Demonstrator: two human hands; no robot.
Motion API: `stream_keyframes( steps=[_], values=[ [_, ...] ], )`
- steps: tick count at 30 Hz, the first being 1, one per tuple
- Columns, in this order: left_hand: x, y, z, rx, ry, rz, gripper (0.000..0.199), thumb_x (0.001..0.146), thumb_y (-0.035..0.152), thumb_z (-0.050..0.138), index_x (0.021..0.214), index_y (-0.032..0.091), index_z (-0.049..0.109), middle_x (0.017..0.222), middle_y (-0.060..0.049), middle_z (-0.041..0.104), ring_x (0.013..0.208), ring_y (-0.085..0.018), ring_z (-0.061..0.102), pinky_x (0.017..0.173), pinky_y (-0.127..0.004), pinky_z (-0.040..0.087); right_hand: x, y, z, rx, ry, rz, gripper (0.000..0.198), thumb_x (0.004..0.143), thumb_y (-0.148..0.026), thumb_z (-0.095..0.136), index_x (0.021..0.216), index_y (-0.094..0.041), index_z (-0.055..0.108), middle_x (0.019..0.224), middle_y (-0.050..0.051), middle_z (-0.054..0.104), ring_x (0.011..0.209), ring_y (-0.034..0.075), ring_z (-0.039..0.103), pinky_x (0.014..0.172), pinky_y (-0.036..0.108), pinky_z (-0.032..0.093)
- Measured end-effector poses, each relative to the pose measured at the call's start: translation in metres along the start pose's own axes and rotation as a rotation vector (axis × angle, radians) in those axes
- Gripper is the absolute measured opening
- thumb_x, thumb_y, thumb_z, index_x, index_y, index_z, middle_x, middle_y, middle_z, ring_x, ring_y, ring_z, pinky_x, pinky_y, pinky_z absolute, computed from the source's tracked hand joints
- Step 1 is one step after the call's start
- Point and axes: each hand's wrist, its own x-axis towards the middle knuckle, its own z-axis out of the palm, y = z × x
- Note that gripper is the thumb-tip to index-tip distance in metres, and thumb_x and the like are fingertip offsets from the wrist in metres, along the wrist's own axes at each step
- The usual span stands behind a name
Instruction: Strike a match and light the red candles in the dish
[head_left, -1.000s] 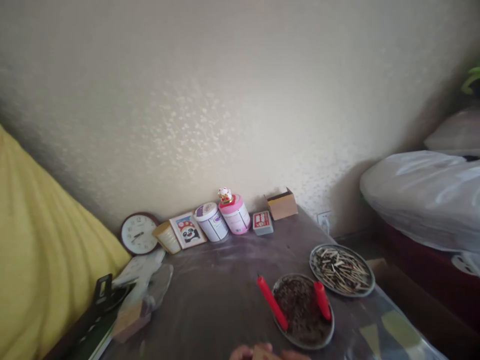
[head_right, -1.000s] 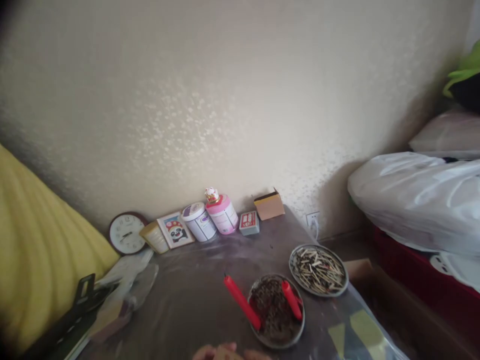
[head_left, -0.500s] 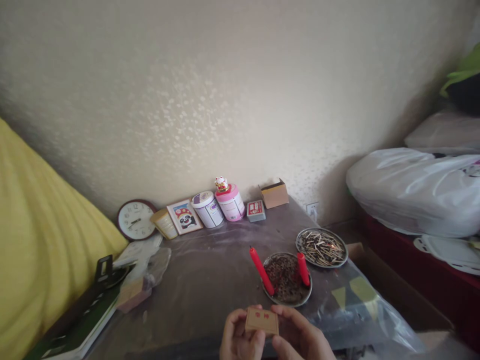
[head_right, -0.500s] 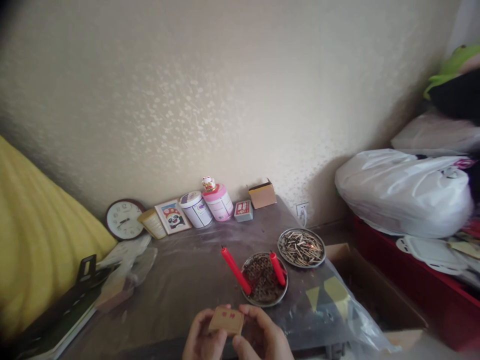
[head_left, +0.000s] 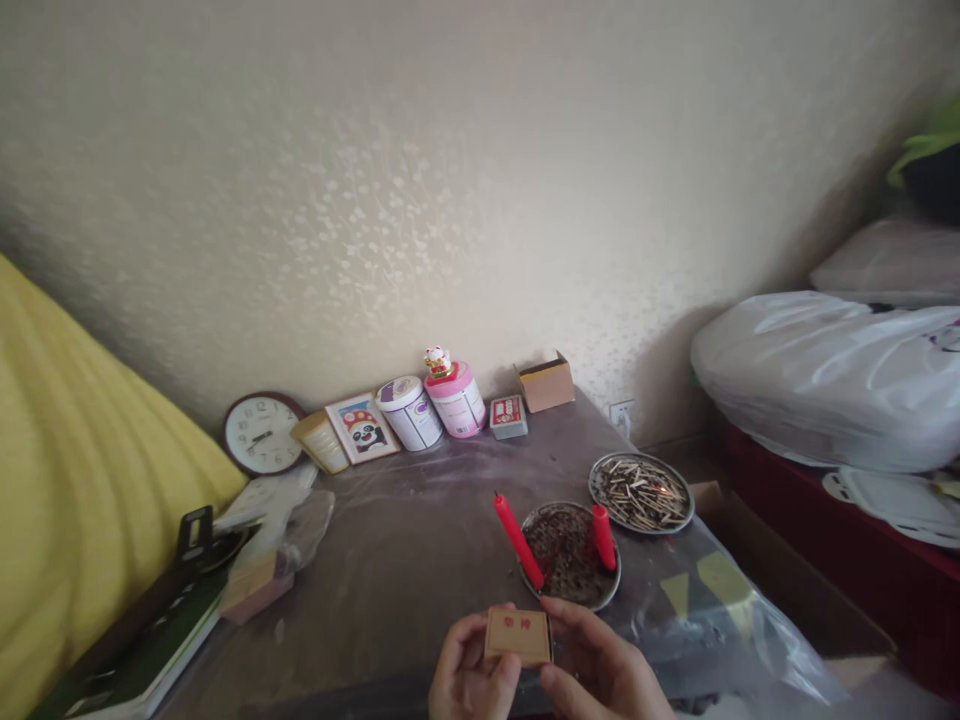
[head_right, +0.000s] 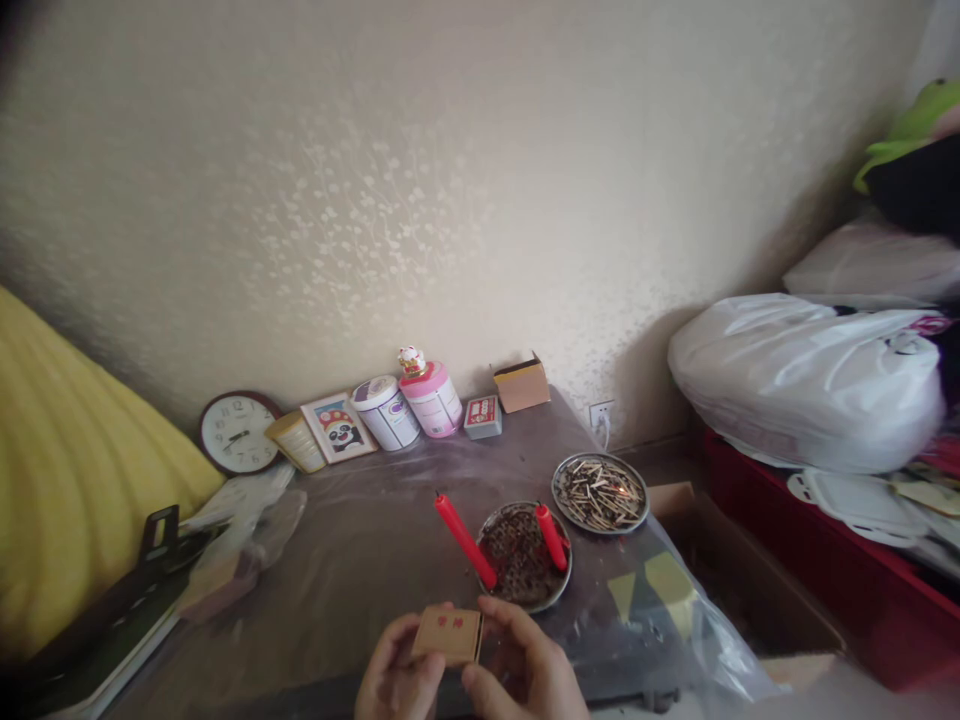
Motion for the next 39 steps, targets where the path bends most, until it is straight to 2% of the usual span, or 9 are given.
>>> stream_keyframes(
  steps=[6, 11, 15, 19, 24, 27, 32, 34, 39],
  values=[
    [0.002, 0.001, -0.004, -0.024, -0.01, -0.054, 0.039, 0.043, 0.032, 0.089, 0.074, 0.02, 0.067, 0.081, -0.008, 0.075, 0.071, -0.02, 0.069, 0.066, -0.026, 0.054, 0.006, 0.022, -0.004, -0.049, 0.012, 0.047, 0.06, 0.065, -0.057, 0.07, 0.109, -0.019, 0.056, 0.095, 0.01, 0.068, 0.066, 0.02, 0.063, 0.058, 0.028, 0.052],
    [0.007, -0.006, -0.011, -0.048, -0.047, -0.105, 0.038, 0.047, 0.032, 0.088, 0.077, 0.021, 0.068, 0.084, -0.011, 0.075, 0.075, -0.022, 0.069, 0.069, -0.03, 0.054, 0.011, 0.043, -0.008, -0.01, 0.015, 0.027, 0.06, 0.066, -0.056, 0.069, 0.111, -0.02, 0.054, 0.099, 0.01, 0.067, 0.066, 0.019, 0.062, 0.053, 0.026, 0.05],
    [0.012, -0.013, -0.018, -0.07, -0.072, -0.125, 0.046, 0.049, 0.032, 0.087, 0.09, 0.021, 0.069, 0.089, -0.013, 0.074, 0.087, -0.026, 0.068, 0.074, -0.034, 0.053, 0.008, 0.035, -0.007, -0.042, 0.04, 0.035, 0.058, 0.065, -0.055, 0.07, 0.109, -0.02, 0.057, 0.088, 0.008, 0.068, 0.063, 0.019, 0.062, 0.053, 0.027, 0.051],
    [0.012, -0.017, -0.022, -0.081, -0.146, -0.175, 0.051, 0.051, 0.03, 0.086, 0.098, 0.022, 0.068, 0.094, -0.015, 0.073, 0.089, -0.026, 0.067, 0.076, -0.032, 0.052, 0.007, 0.026, -0.005, -0.045, 0.026, -0.009, 0.052, 0.067, -0.05, 0.07, 0.108, -0.02, 0.057, 0.092, 0.009, 0.068, 0.067, 0.02, 0.063, 0.059, 0.03, 0.053],
    [0.01, -0.019, -0.025, -0.03, -0.175, -0.232, 0.059, 0.056, 0.03, 0.083, 0.109, 0.021, 0.059, 0.089, -0.014, 0.073, 0.064, -0.02, 0.066, 0.051, -0.026, 0.049, 0.009, 0.033, -0.006, -0.057, 0.022, -0.042, 0.047, 0.069, -0.04, 0.069, 0.108, -0.019, 0.054, 0.095, 0.008, 0.067, 0.075, 0.021, 0.065, 0.064, 0.03, 0.053],
    [0.008, -0.019, -0.023, 0.026, -0.15, -0.192, 0.062, 0.056, 0.031, 0.083, 0.11, 0.019, 0.054, 0.087, -0.013, 0.073, 0.061, -0.018, 0.064, 0.049, -0.025, 0.048, 0.009, 0.034, -0.006, -0.059, 0.015, -0.029, 0.041, 0.074, -0.039, 0.066, 0.107, -0.019, 0.053, 0.094, 0.007, 0.066, 0.075, 0.02, 0.065, 0.06, 0.026, 0.052],
    [0.003, -0.015, -0.017, 0.076, -0.174, -0.18, 0.059, 0.058, 0.033, 0.082, 0.107, 0.019, 0.051, 0.088, -0.013, 0.072, 0.046, -0.013, 0.058, 0.034, -0.02, 0.04, 0.008, 0.032, -0.008, -0.099, 0.01, -0.002, 0.036, 0.08, -0.046, 0.059, 0.102, -0.018, 0.054, 0.085, 0.006, 0.066, 0.055, 0.014, 0.06, 0.045, 0.022, 0.044],
    [0.0, -0.013, -0.015, 0.086, -0.18, -0.203, 0.059, 0.059, 0.035, 0.081, 0.106, 0.019, 0.049, 0.09, -0.014, 0.072, 0.041, -0.012, 0.056, 0.03, -0.018, 0.037, 0.009, 0.033, -0.01, -0.114, 0.017, 0.016, 0.035, 0.081, -0.045, 0.057, 0.101, -0.017, 0.054, 0.081, 0.005, 0.066, 0.051, 0.012, 0.057, 0.044, 0.021, 0.043],
    [-0.002, -0.014, -0.013, 0.122, -0.147, -0.214, 0.061, 0.058, 0.036, 0.082, 0.106, 0.019, 0.048, 0.092, -0.015, 0.071, 0.041, -0.013, 0.058, 0.031, -0.019, 0.039, 0.009, 0.033, -0.009, -0.141, 0.057, 0.03, 0.031, 0.079, -0.04, 0.057, 0.1, -0.016, 0.056, 0.07, 0.001, 0.063, 0.048, 0.012, 0.053, 0.043, 0.022, 0.041]
  ],
)
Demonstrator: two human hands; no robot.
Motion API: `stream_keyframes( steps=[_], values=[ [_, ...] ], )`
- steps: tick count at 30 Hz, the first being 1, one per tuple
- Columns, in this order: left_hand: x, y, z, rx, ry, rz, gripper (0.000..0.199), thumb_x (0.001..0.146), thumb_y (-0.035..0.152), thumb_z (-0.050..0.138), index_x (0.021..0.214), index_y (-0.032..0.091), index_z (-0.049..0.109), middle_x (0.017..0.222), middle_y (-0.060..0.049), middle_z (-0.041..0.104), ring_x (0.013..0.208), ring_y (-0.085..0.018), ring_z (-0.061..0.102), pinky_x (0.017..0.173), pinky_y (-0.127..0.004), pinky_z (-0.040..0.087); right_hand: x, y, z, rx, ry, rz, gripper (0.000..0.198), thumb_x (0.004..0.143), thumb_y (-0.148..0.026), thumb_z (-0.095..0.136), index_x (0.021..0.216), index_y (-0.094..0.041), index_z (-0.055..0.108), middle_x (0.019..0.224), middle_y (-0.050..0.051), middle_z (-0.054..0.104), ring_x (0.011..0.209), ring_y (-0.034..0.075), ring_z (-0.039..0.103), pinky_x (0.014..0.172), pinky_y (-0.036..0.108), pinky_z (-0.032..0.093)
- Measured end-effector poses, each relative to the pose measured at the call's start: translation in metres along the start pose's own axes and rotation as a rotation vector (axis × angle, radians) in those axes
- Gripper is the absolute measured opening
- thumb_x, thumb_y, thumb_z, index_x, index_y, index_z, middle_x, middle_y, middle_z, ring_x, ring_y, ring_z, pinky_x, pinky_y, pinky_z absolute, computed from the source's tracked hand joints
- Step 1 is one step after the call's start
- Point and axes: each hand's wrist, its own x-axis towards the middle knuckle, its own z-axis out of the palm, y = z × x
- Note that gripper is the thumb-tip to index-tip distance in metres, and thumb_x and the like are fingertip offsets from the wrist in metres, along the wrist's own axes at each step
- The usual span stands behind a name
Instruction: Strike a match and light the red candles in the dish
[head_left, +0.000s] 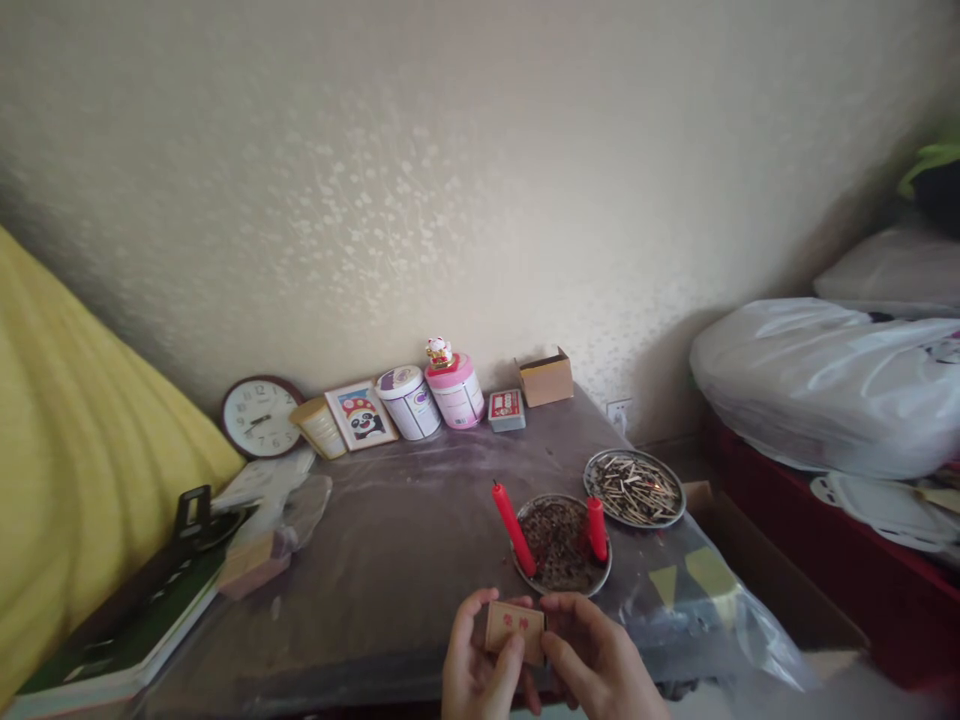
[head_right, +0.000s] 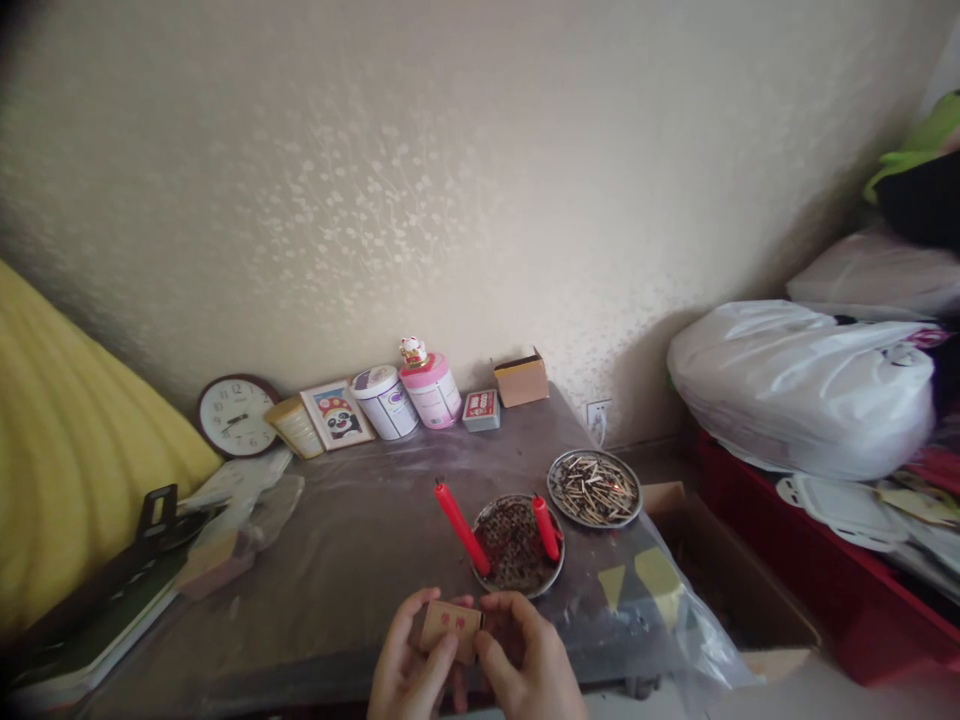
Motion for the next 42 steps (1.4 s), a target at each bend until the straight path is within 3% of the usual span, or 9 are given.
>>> stream_keyframes(
  steps=[5, 11, 14, 17, 20, 26, 30, 35, 42],
  values=[
    [0.005, 0.0, -0.003, -0.011, 0.028, 0.01, 0.064, 0.056, 0.037, 0.083, 0.105, 0.017, 0.046, 0.089, -0.016, 0.072, 0.039, -0.012, 0.055, 0.028, -0.019, 0.037, -0.001, -0.016, 0.0, 0.055, 0.048, 0.034, 0.031, 0.075, -0.04, 0.06, 0.095, -0.017, 0.056, 0.072, 0.001, 0.062, 0.047, 0.01, 0.048, 0.043, 0.021, 0.037],
    [0.011, 0.005, -0.006, -0.082, 0.056, -0.022, 0.067, 0.058, 0.034, 0.082, 0.11, 0.016, 0.044, 0.089, -0.017, 0.072, 0.031, -0.005, 0.044, 0.032, -0.017, 0.036, -0.003, -0.031, -0.001, 0.117, 0.077, 0.066, 0.033, 0.072, -0.041, 0.061, 0.092, -0.015, 0.055, 0.055, -0.007, 0.049, 0.043, 0.008, 0.041, 0.042, 0.02, 0.034],
    [0.011, 0.001, -0.005, -0.1, 0.067, -0.1, 0.069, 0.057, 0.039, 0.082, 0.111, 0.014, 0.049, 0.072, -0.008, 0.071, 0.031, -0.005, 0.044, 0.032, -0.016, 0.034, -0.003, -0.03, -0.001, 0.112, 0.094, 0.092, 0.035, 0.07, -0.044, 0.061, 0.09, -0.015, 0.056, 0.055, -0.006, 0.05, 0.042, 0.009, 0.041, 0.041, 0.021, 0.034],
    [0.01, -0.007, -0.004, -0.045, 0.027, -0.183, 0.052, 0.059, 0.052, 0.077, 0.085, 0.009, 0.062, 0.049, -0.001, 0.059, 0.028, -0.005, 0.041, 0.03, -0.016, 0.028, -0.003, -0.028, -0.001, 0.083, 0.1, 0.114, 0.035, 0.07, -0.044, 0.06, 0.089, -0.015, 0.056, 0.056, -0.005, 0.051, 0.042, 0.009, 0.042, 0.042, 0.021, 0.035],
    [0.01, -0.013, -0.005, 0.038, -0.002, -0.2, 0.05, 0.06, 0.057, 0.074, 0.06, 0.009, 0.06, 0.038, -0.001, 0.05, 0.027, -0.005, 0.04, 0.03, -0.015, 0.023, -0.003, -0.027, -0.002, 0.036, 0.085, 0.102, 0.033, 0.074, -0.043, 0.056, 0.091, -0.015, 0.056, 0.059, -0.004, 0.052, 0.043, 0.01, 0.042, 0.042, 0.022, 0.036],
    [0.009, -0.011, -0.005, 0.095, 0.09, -0.128, 0.044, 0.054, 0.053, 0.078, 0.058, 0.013, 0.059, 0.042, 0.002, 0.052, 0.03, -0.008, 0.041, 0.03, -0.019, 0.028, -0.006, -0.029, -0.01, -0.458, 0.195, -0.152, 0.022, 0.085, -0.034, 0.05, 0.096, -0.017, 0.058, 0.078, 0.005, 0.063, 0.065, 0.019, 0.058, 0.058, 0.029, 0.047],
    [0.007, -0.009, -0.004, 0.211, 0.079, -0.067, 0.044, 0.059, 0.054, 0.075, 0.059, 0.014, 0.059, 0.04, 0.002, 0.05, 0.03, -0.008, 0.041, 0.033, -0.02, 0.027, -0.008, -0.033, -0.014, -0.726, 0.122, -0.295, 0.019, 0.09, -0.026, 0.045, 0.085, -0.021, 0.062, 0.087, 0.006, 0.061, 0.07, 0.017, 0.061, 0.065, 0.028, 0.049],
    [0.004, -0.006, -0.003, 0.318, 0.052, -0.065, 0.046, 0.062, 0.059, 0.07, 0.059, 0.014, 0.059, 0.037, 0.001, 0.049, 0.032, -0.01, 0.042, 0.036, -0.021, 0.027, -0.009, -0.033, -0.013, -0.889, 0.048, -0.275, 0.022, 0.091, -0.019, 0.044, 0.089, -0.02, 0.065, 0.09, 0.006, 0.06, 0.076, 0.018, 0.064, 0.072, 0.028, 0.051],
    [0.001, -0.006, 0.0, 0.326, 0.032, -0.078, 0.046, 0.06, 0.06, 0.07, 0.057, 0.016, 0.058, 0.034, 0.001, 0.049, 0.03, -0.011, 0.041, 0.036, -0.022, 0.028, -0.009, -0.033, -0.016, -1.059, 0.012, -0.268, 0.026, 0.093, -0.019, 0.04, 0.087, -0.021, 0.066, 0.087, 0.006, 0.059, 0.073, 0.02, 0.066, 0.065, 0.029, 0.052]
  ],
)
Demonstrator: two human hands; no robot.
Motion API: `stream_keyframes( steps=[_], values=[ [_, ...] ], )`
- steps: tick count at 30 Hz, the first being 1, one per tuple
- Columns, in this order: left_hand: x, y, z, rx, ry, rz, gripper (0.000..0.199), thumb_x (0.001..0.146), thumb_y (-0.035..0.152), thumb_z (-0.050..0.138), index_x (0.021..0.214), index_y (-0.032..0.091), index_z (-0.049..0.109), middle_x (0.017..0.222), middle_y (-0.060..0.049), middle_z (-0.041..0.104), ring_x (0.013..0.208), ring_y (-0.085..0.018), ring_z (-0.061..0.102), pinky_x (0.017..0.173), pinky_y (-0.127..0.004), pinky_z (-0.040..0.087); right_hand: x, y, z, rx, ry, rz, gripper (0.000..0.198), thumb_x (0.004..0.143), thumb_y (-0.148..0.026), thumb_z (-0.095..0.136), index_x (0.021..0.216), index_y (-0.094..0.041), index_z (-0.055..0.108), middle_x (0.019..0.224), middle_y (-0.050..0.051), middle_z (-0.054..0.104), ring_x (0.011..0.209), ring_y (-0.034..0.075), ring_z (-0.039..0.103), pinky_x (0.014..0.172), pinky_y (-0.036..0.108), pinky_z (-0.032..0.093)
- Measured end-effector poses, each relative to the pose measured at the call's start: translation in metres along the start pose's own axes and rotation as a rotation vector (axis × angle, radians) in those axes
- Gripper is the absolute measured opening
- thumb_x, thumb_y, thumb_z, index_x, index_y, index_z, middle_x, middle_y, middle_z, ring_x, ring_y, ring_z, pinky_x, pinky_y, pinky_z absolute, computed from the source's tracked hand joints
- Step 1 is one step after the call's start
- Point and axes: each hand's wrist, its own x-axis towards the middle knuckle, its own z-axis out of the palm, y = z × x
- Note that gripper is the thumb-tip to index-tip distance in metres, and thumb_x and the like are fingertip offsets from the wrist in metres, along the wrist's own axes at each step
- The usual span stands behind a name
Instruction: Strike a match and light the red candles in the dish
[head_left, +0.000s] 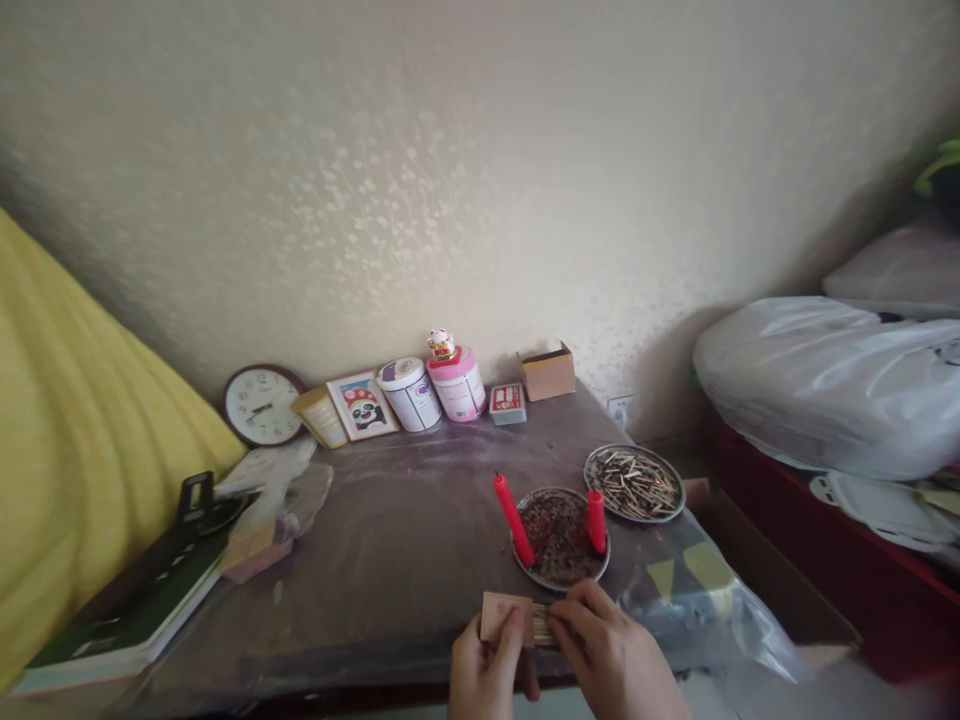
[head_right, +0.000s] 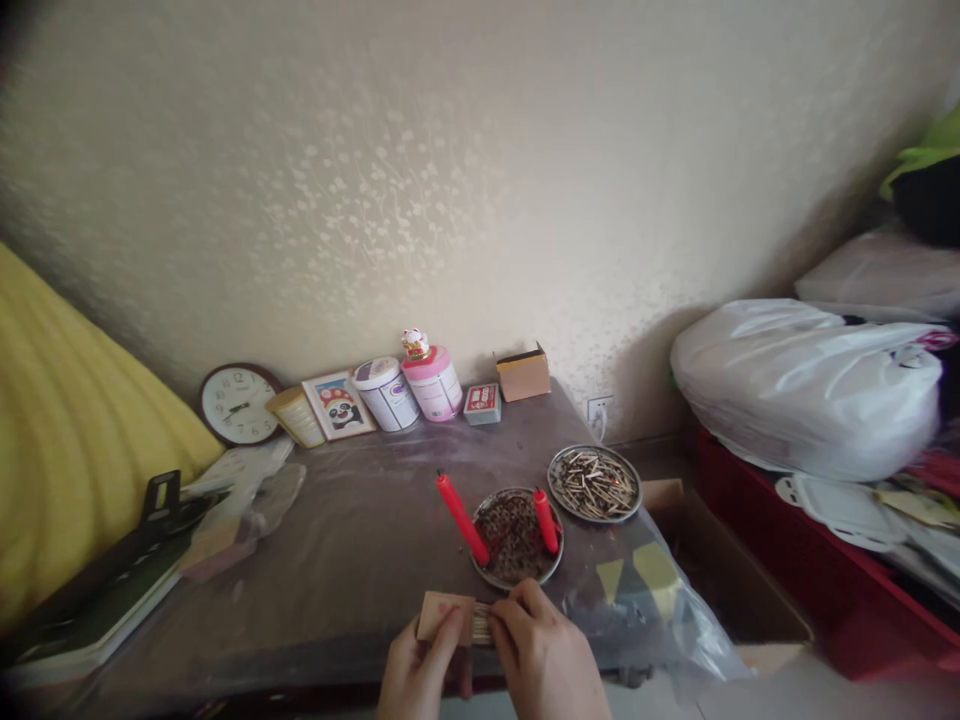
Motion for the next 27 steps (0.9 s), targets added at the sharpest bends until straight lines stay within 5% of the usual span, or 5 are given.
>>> stream_keyframes(
  steps=[20, 27],
  values=[
    [0.015, -0.015, -0.01, -0.1, 0.012, -0.016, 0.043, 0.061, 0.054, 0.073, 0.062, 0.013, 0.062, 0.044, -0.001, 0.056, 0.031, -0.01, 0.043, 0.033, -0.022, 0.029, 0.003, 0.001, 0.002, -0.033, 0.095, -0.127, 0.025, 0.096, -0.017, 0.033, 0.083, -0.021, 0.054, 0.083, 0.005, 0.058, 0.071, 0.019, 0.063, 0.062, 0.028, 0.05],
    [0.022, -0.007, -0.021, -0.292, -0.009, -0.074, 0.039, 0.064, 0.048, 0.075, 0.065, 0.01, 0.064, 0.053, -0.004, 0.061, 0.039, -0.009, 0.046, 0.036, -0.02, 0.033, 0.003, 0.005, -0.003, 0.208, 0.152, 0.05, 0.022, 0.096, -0.028, 0.034, 0.084, -0.021, 0.052, 0.082, 0.004, 0.06, 0.074, 0.019, 0.062, 0.068, 0.029, 0.046]
  ],
)
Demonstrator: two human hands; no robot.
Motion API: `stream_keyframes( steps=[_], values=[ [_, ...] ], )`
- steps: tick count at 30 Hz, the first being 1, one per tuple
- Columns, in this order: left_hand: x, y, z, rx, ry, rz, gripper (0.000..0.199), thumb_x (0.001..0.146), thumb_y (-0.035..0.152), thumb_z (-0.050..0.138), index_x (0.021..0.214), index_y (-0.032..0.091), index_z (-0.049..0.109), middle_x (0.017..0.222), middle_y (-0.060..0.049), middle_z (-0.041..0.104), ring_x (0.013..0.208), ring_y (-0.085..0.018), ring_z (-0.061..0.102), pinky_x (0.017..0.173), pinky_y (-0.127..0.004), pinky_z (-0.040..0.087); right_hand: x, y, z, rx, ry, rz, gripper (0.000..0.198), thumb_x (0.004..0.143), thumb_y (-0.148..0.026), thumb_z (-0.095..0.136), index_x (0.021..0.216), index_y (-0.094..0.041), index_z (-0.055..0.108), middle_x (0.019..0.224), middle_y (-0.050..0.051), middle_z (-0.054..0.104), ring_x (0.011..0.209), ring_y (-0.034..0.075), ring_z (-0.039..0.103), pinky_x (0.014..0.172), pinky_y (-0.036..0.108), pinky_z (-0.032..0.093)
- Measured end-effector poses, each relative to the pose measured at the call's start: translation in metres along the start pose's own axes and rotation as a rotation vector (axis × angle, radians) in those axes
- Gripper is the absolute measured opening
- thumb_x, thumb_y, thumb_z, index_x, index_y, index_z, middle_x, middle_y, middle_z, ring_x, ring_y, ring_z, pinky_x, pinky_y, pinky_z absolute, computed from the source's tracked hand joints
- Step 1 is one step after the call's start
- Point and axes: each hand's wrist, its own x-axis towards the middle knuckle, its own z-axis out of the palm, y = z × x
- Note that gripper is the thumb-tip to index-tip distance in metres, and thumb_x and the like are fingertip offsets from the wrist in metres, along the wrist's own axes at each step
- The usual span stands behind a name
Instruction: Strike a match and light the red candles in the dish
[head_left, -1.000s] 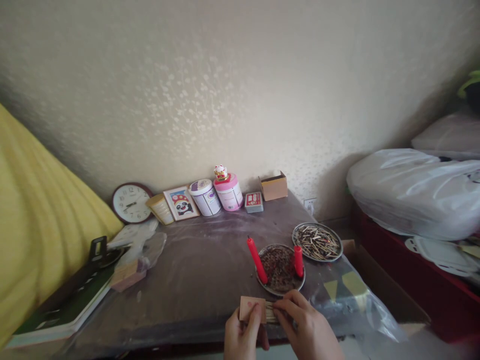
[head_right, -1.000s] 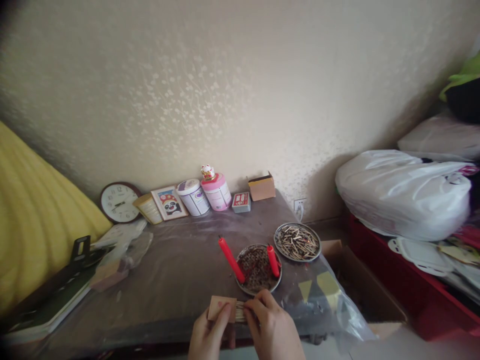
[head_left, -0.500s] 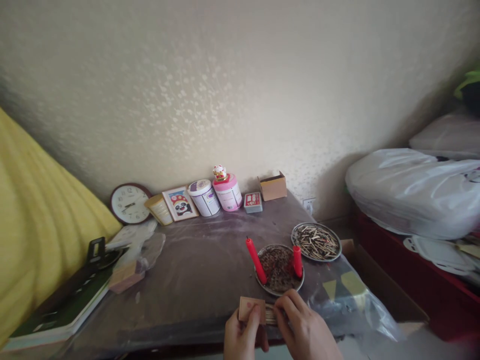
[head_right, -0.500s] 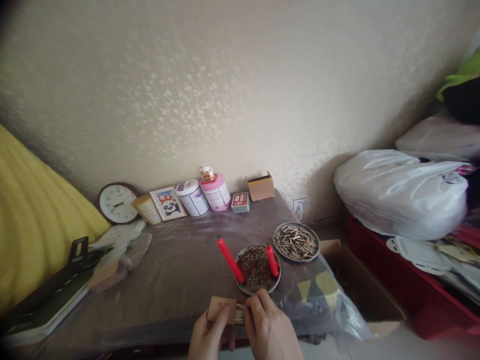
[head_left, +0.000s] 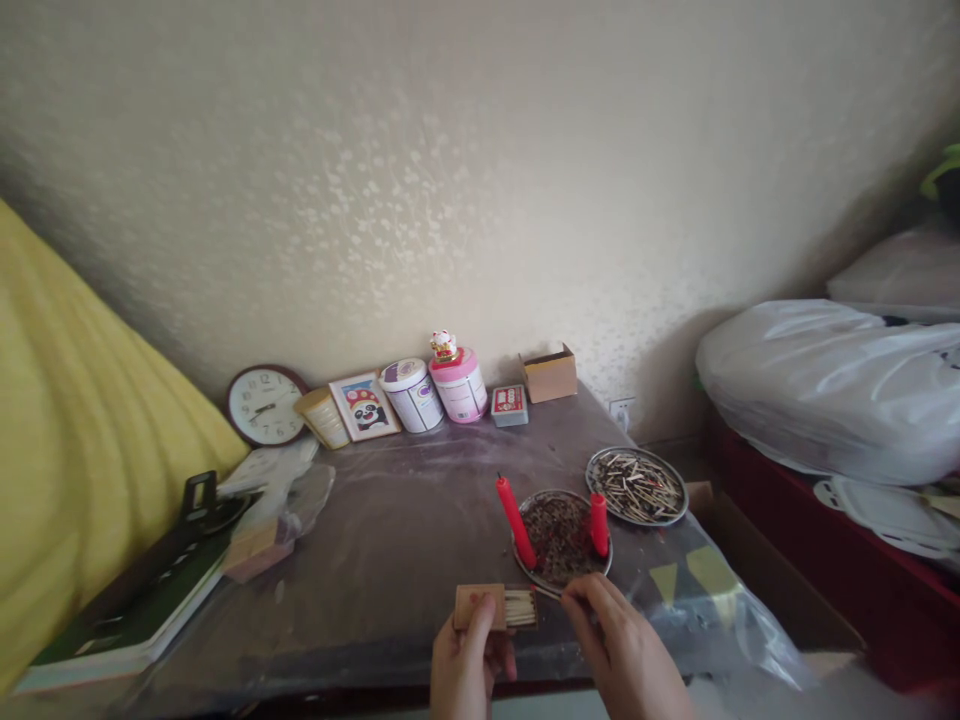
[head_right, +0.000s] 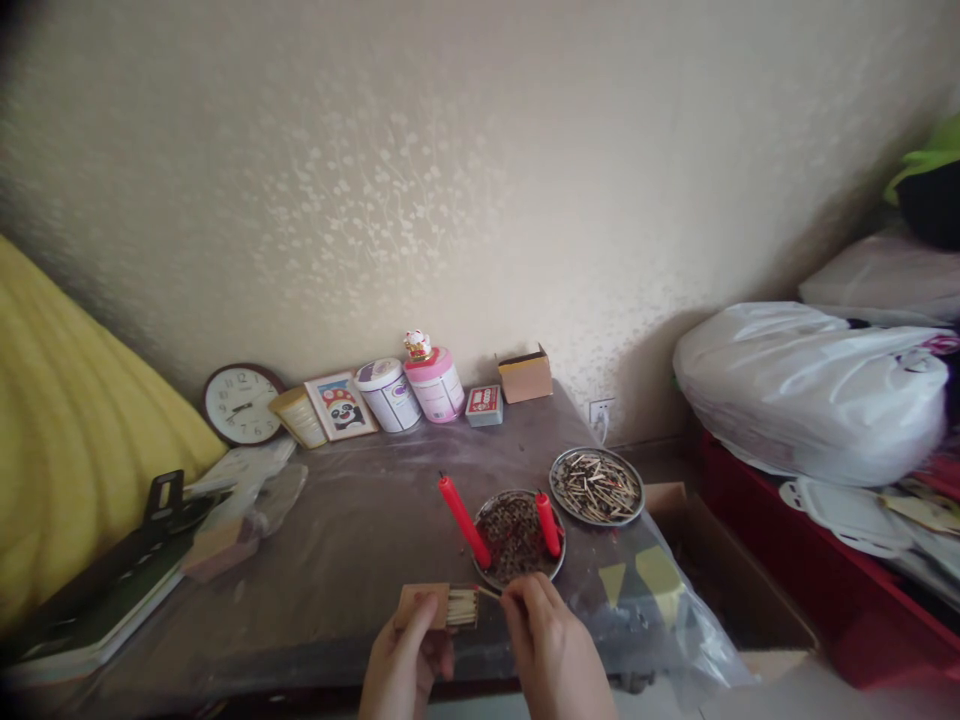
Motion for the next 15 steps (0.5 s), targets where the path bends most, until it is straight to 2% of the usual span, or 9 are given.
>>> stream_keyframes(
  steps=[5, 10, 12, 15],
  values=[
    [-0.001, -0.001, 0.005, -0.06, 0.004, -0.044, 0.045, 0.056, 0.051, 0.078, 0.062, 0.009, 0.064, 0.05, -0.005, 0.059, 0.036, -0.009, 0.045, 0.034, -0.021, 0.033, 0.0, -0.005, 0.002, 0.211, -0.03, 0.151, 0.028, 0.093, -0.041, 0.036, 0.081, -0.021, 0.052, 0.07, 0.001, 0.061, 0.065, 0.017, 0.058, 0.061, 0.024, 0.042],
    [-0.003, -0.001, 0.012, -0.115, 0.034, -0.108, 0.049, 0.048, 0.054, 0.081, 0.061, 0.01, 0.064, 0.047, -0.005, 0.06, 0.033, -0.011, 0.046, 0.031, -0.021, 0.031, 0.0, -0.009, 0.003, 0.317, -0.065, 0.192, 0.036, 0.092, -0.047, 0.036, 0.077, -0.02, 0.053, 0.067, 0.001, 0.061, 0.061, 0.015, 0.055, 0.058, 0.023, 0.039],
    [-0.004, -0.002, 0.012, -0.121, 0.02, -0.136, 0.049, 0.048, 0.056, 0.08, 0.062, 0.011, 0.064, 0.047, -0.006, 0.06, 0.035, -0.012, 0.048, 0.032, -0.021, 0.033, 0.0, -0.009, 0.003, 0.33, -0.066, 0.203, 0.037, 0.091, -0.048, 0.037, 0.077, -0.019, 0.054, 0.066, 0.001, 0.06, 0.059, 0.015, 0.053, 0.056, 0.023, 0.039],
    [-0.005, -0.008, 0.011, -0.122, -0.072, -0.176, 0.045, 0.057, 0.054, 0.076, 0.066, 0.012, 0.065, 0.052, -0.007, 0.063, 0.037, -0.014, 0.051, 0.035, -0.023, 0.036, 0.0, -0.008, 0.006, 0.369, -0.074, 0.21, 0.037, 0.091, -0.048, 0.038, 0.078, -0.019, 0.056, 0.066, 0.001, 0.059, 0.058, 0.015, 0.052, 0.054, 0.023, 0.039]
  ],
)
